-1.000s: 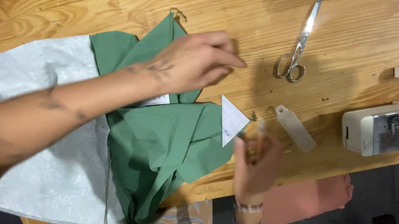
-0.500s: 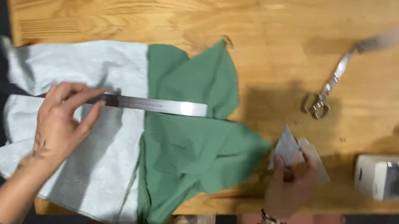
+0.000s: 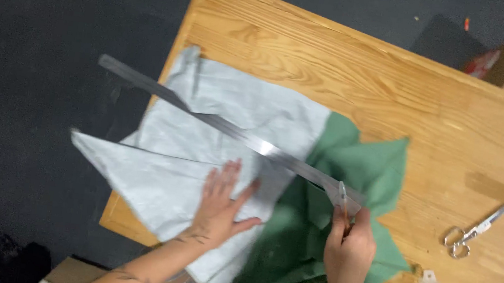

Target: A person measures fabric using a ruler, marks it with a pen, and cuts out pattern pieces with scissors on a wooden workbench.

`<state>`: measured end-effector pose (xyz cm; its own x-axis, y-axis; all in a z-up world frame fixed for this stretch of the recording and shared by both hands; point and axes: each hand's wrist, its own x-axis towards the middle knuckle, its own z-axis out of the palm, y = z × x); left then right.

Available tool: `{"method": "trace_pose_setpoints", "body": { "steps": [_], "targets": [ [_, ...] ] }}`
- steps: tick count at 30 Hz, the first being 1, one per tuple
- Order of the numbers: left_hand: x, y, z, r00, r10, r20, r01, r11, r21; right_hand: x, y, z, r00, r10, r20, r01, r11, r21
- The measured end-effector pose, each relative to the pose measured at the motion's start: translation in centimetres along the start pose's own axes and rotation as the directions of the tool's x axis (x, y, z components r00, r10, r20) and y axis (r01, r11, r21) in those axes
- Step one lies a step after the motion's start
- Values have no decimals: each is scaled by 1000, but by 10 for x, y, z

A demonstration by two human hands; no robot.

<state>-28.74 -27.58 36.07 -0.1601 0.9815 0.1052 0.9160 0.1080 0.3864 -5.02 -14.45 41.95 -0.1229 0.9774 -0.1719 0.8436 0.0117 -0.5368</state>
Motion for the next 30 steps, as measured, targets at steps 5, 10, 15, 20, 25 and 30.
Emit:
{"method": "trace_pose_setpoints", "body": {
  "steps": [5,10,15,20,25,30],
  "targets": [
    [13,44,-11,994,-58,97,74,984,-163,10,41,11,990,138,18,-130,961,-243],
    [6,59,-13,999,-28,-43,4,878,-479,16,58,-3,967,-189,-171,123,933,-337],
    [-22,11,-75,989,-125,-72,45,740,-672,25,-30,-3,973,-143,-184,117,983,-144],
    [-92,-73,-113,788,-538,-301,224,705,-673,32,-79,42,995,-100,9,99,994,51],
    [-125,-150,-136,588,-805,74,461,259,-849,-16,-210,71,531,-662,529,330,737,590],
    [-104,-182,-118,734,-660,162,455,300,-839,-34,-260,110,279,-692,666,469,703,534]
  ]
}}
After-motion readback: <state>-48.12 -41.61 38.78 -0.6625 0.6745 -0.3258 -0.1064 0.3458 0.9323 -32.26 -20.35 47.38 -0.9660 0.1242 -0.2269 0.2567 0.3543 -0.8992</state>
